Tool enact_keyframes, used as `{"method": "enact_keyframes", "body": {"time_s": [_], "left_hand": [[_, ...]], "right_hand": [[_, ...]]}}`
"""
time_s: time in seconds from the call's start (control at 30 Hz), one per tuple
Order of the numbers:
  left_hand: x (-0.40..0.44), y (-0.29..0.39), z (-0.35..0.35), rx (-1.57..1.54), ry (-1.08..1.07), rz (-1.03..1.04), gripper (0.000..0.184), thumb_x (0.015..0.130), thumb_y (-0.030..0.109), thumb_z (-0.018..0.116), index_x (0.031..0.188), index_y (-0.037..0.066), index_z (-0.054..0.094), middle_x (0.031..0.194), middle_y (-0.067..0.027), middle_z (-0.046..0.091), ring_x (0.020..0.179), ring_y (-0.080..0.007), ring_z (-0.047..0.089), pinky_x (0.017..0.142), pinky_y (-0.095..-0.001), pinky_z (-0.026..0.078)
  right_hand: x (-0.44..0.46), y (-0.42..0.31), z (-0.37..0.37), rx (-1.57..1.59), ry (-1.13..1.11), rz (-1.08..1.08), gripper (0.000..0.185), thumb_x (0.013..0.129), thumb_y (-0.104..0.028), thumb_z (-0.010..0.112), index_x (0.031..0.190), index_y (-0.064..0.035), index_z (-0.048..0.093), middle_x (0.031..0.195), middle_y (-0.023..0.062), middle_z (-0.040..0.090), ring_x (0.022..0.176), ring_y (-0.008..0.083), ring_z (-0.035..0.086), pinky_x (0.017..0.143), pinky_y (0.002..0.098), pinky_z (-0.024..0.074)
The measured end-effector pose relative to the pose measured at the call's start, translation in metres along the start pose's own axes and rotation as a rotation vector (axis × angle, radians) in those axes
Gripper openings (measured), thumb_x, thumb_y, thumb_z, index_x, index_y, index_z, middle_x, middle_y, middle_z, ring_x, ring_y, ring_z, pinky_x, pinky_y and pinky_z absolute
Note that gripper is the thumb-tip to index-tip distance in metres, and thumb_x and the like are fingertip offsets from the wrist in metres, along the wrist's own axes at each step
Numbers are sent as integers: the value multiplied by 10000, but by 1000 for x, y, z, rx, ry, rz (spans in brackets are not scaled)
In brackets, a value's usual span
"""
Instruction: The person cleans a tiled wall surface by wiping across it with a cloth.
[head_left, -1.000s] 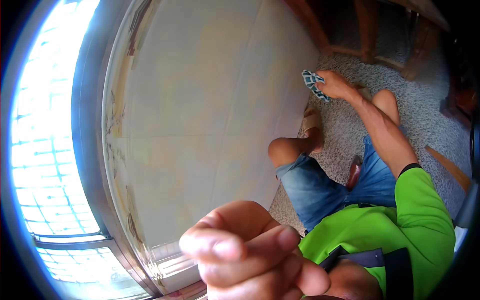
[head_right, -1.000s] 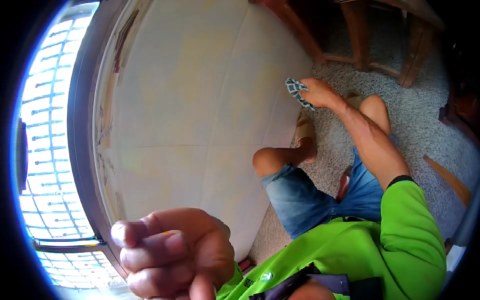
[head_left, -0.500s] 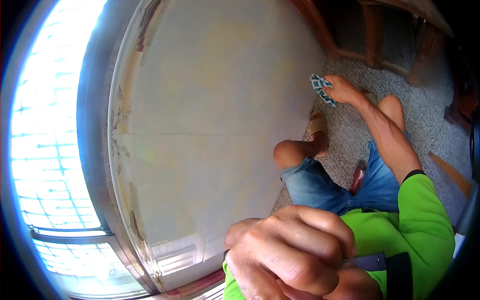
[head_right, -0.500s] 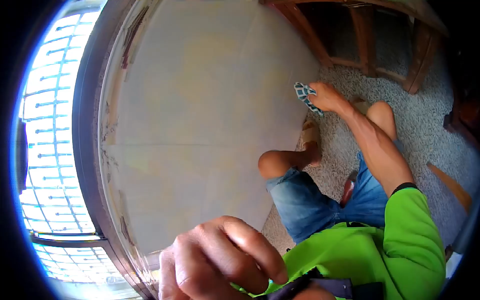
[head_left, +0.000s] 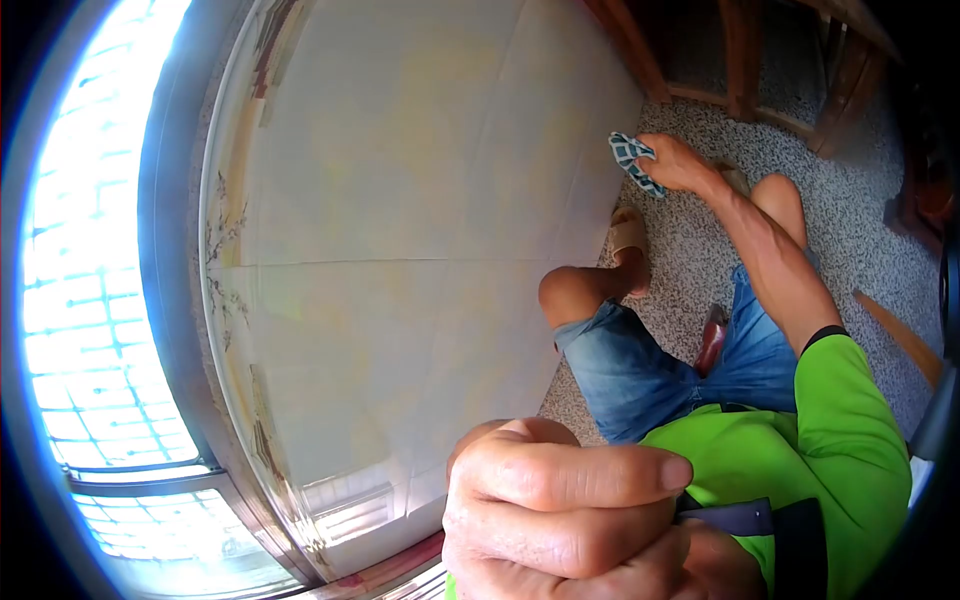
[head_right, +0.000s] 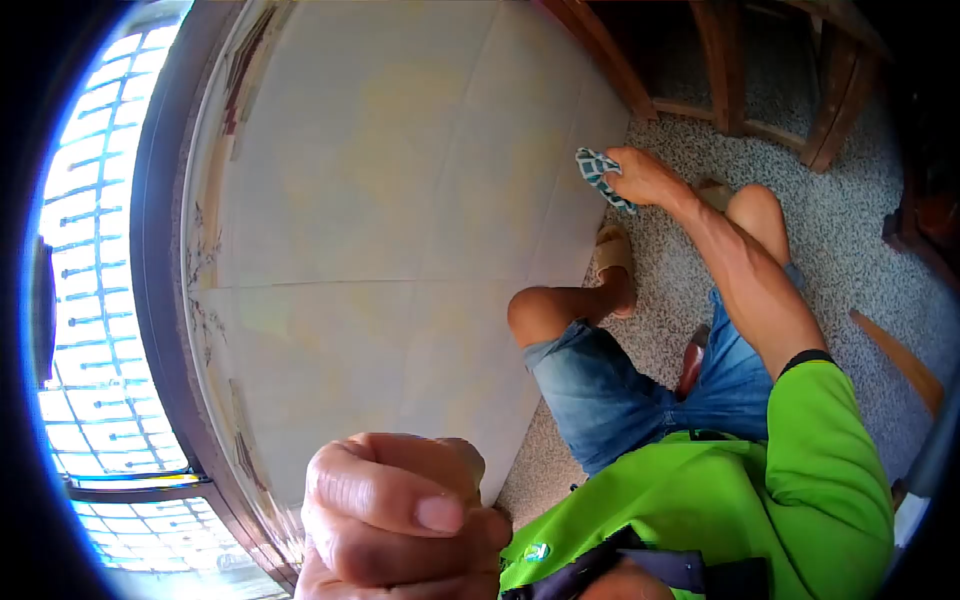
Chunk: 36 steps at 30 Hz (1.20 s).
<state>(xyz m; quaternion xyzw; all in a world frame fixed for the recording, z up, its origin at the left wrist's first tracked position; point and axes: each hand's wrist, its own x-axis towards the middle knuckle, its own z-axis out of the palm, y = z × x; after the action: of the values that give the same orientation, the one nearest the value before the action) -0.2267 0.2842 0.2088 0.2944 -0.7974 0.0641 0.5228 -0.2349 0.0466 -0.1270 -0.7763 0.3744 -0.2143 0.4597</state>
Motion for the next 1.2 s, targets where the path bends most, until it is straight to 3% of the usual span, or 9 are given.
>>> {"method": "enact_keyframes", "body": {"time_s": [0.17, 0.23, 0.3, 0.37, 0.53, 0.87, 1.0, 1.07, 1.2], "left_hand": [[2, 0, -10, -86, -28, 95, 121, 1031, 86, 525, 1132, 35, 568, 744, -69, 637, 437, -80, 497, 536, -258, 526], [2, 13, -19, -80, -155, -340, 192, 759, -125, 619, 796, 47, 543, 572, -52, 587, 573, -198, 650, 770, -322, 557], [-34, -6, -3, 45, 176, -443, 196, 866, -33, 625, 727, 68, 531, 700, -113, 667, 629, -236, 690, 634, -377, 597], [-55, -35, -16, -336, 255, -699, 65, 1037, 80, 483, 1029, 17, 495, 769, -167, 657, 586, -252, 654, 798, -437, 572], [-90, -66, -24, -701, 543, -1050, 143, 1062, 137, 484, 1125, 39, 567, 842, -126, 693, 633, -230, 661, 794, -405, 568], [-86, -58, -24, -704, 490, -936, 193, 1078, 150, 415, 1139, 29, 553, 812, -118, 686, 597, -210, 638, 792, -426, 562], [-46, -14, -32, -935, 152, -606, 134, 1039, 107, 463, 1141, 66, 539, 671, -139, 641, 486, -216, 576, 614, -432, 553], [-17, -3, -31, -1154, -49, -465, 154, 984, -19, 409, 980, 78, 528, 611, -161, 605, 429, -241, 521, 529, -430, 534], [-12, 12, -10, -1161, 170, -369, 254, 1000, 43, 483, 760, -33, 515, 625, -179, 560, 431, -244, 481, 478, -389, 436]], "right_hand": [[-2, 0, 1, 33, -32, 8, 376, 892, -183, 637, 1211, 17, 632, 1088, 256, 687, 1017, 397, 667, 879, 446, 508], [-1, 3, 2, 4, 12, -12, 344, 892, -205, 643, 1173, -7, 655, 1040, 251, 691, 973, 401, 669, 839, 461, 509], [-1, 2, 1, 8, 13, -8, 343, 890, -198, 641, 1176, -10, 656, 1039, 253, 691, 975, 403, 668, 842, 461, 508], [-2, -2, -1, 15, 12, -12, 342, 889, -191, 640, 1180, -12, 657, 1038, 255, 691, 977, 406, 666, 845, 461, 507], [-4, -6, -3, 34, -14, -11, 347, 883, -161, 643, 1200, -20, 657, 1053, 259, 691, 993, 414, 663, 860, 463, 506], [-5, -11, -5, 39, -75, 22, 353, 891, -171, 644, 1204, -8, 647, 1130, 256, 676, 1053, 405, 653, 879, 467, 505], [-2, 0, 2, 32, -1, -3, 322, 894, -172, 648, 1178, -21, 654, 1051, 225, 698, 976, 366, 675, 852, 441, 513], [-2, 0, 4, 77, -42, -9, 336, 899, -186, 646, 1195, -26, 653, 1115, 238, 684, 1047, 406, 655, 887, 466, 507], [-3, -3, 5, 26, -19, -14, 356, 903, -201, 649, 1218, -35, 648, 1129, 237, 686, 1046, 407, 658, 889, 461, 511]]}}
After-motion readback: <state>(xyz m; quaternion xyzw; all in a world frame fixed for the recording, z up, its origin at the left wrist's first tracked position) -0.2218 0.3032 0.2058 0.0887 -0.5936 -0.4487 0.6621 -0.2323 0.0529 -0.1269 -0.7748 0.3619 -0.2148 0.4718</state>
